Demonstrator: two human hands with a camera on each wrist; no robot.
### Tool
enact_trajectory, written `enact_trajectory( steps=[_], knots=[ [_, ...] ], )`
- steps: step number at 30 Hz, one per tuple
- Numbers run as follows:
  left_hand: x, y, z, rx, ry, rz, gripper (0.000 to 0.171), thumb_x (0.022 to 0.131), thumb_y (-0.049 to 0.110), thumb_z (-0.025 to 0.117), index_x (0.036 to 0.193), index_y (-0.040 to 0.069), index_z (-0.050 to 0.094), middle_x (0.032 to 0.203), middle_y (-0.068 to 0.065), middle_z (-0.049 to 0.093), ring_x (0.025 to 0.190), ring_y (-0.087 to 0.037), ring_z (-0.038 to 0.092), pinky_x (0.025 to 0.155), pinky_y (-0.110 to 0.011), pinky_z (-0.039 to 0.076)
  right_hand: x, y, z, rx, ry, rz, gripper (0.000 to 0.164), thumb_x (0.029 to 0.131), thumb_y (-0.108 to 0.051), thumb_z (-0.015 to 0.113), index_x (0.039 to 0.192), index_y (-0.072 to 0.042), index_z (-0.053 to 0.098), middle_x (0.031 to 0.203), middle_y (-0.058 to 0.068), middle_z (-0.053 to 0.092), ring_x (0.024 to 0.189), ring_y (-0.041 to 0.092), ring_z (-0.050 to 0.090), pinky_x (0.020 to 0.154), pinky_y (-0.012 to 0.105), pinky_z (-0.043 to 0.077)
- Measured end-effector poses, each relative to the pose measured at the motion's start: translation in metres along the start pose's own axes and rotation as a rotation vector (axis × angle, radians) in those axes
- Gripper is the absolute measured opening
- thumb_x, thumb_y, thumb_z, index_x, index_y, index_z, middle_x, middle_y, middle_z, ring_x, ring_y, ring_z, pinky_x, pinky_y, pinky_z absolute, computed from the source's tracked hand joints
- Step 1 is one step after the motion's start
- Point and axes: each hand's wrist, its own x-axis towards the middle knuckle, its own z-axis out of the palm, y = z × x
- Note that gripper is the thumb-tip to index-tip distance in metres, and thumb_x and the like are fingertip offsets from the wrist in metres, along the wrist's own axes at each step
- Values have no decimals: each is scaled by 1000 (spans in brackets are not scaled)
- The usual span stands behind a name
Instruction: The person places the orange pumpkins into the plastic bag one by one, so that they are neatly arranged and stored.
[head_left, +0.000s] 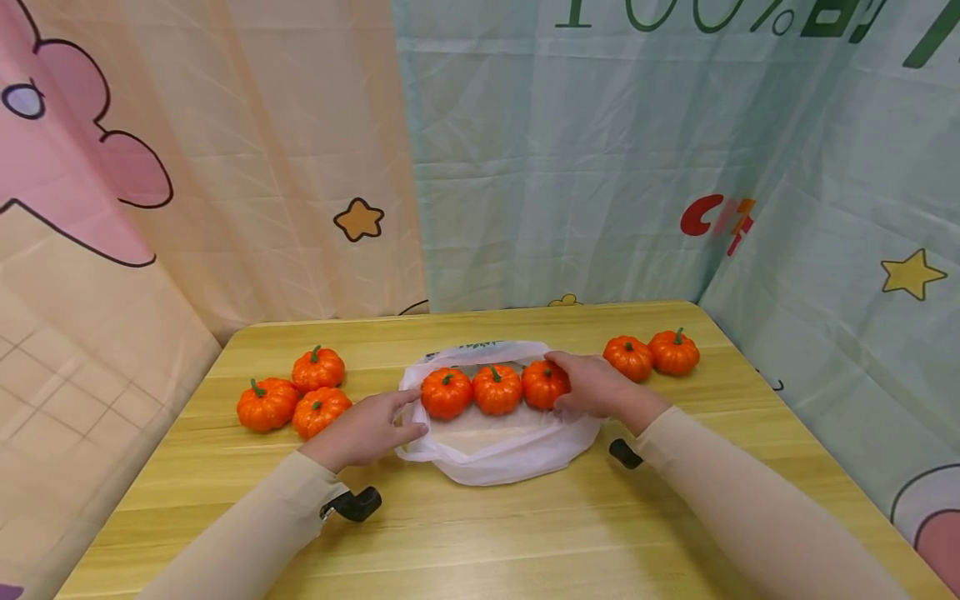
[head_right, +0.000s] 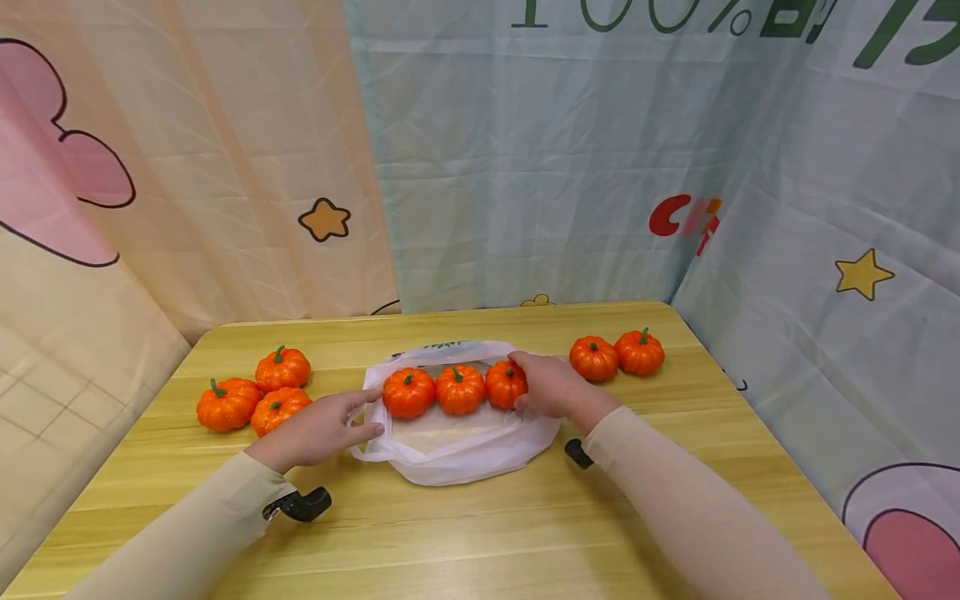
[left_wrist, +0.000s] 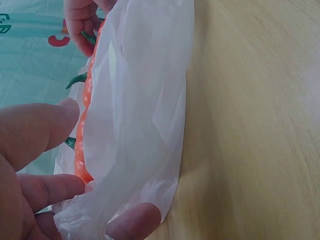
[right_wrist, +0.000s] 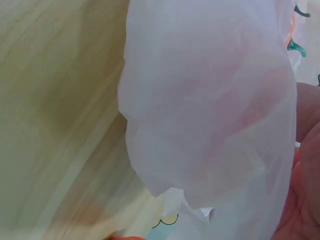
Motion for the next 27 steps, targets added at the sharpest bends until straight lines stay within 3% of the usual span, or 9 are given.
enact_trajectory(
  steps=[4, 11, 20, 27],
  knots=[
    [0, 0, 1, 4, 5, 0, 72, 99, 42, 73, 160, 14, 47, 138, -15, 64, 56, -16, 44, 52, -31, 45, 1, 0, 2, 5, 9, 4, 81, 93, -22, 82, 162, -15, 41, 157, 13, 54, 136, 34, 56, 118, 53, 44],
    [0, 3, 1, -8, 6, -16, 71, 98, 40, 73, 160, 16, 47, 116, -11, 65, 49, -16, 39, 50, -30, 43, 1, -2, 2, -13, 25, 6, 77, 91, -19, 83, 159, -14, 46, 154, 14, 58, 132, 35, 59, 116, 53, 46],
    [-1, 3, 1, 7, 11, -1, 71, 98, 41, 73, 159, 13, 48, 132, -13, 65, 59, -17, 44, 54, -32, 44, 1, -5, 1, -33, 29, 7, 75, 90, -18, 84, 156, -12, 50, 149, 16, 62, 127, 36, 61, 113, 54, 48],
    [-1, 3, 1, 13, 12, 3, 71, 98, 40, 73, 159, 13, 48, 129, -13, 65, 54, -16, 40, 53, -31, 44, 0, -8, 0, -24, 22, 24, 75, 90, -17, 84, 156, -12, 50, 149, 15, 61, 127, 35, 61, 113, 54, 48]
  ],
)
